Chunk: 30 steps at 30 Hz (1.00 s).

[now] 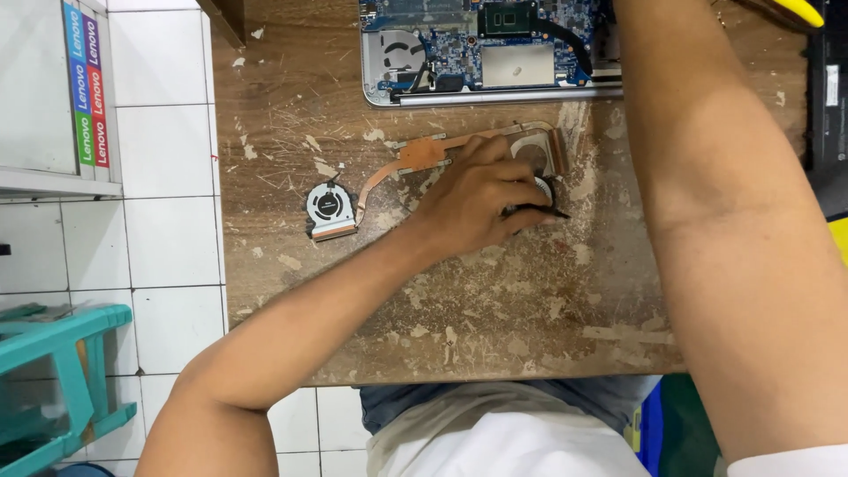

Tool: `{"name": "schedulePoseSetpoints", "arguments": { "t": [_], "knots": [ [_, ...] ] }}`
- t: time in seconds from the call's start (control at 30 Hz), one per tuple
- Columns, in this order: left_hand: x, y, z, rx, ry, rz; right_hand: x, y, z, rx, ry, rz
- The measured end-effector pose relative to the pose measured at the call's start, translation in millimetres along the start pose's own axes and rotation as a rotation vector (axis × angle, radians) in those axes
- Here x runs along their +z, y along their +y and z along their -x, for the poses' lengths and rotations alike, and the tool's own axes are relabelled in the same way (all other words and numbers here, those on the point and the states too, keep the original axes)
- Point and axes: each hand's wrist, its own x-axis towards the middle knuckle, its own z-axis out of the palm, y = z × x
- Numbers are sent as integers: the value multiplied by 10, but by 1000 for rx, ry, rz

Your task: Inspecting a laptop cooling fan by spinning the blades and examining the assembly for damage or debris.

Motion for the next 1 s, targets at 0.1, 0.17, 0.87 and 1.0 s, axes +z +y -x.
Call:
{"name": "schedulePoseSetpoints", "arguments": {
  "t": [0.1,0.17,0.87,1.0],
  "knots": [
    [-1,8,-7,-9,12,10,-31,-24,82,-2,-1,-10],
    [16,-10,19,7,25,-13,-60,-53,137,-1,-2,-19],
    [-56,61,-39,6,32,-11,-241,-281,211,-24,-5,-127],
    [-59,59,-43,0,22,-12,-256,-325,207,-30,-7,-153]
  ]
}}
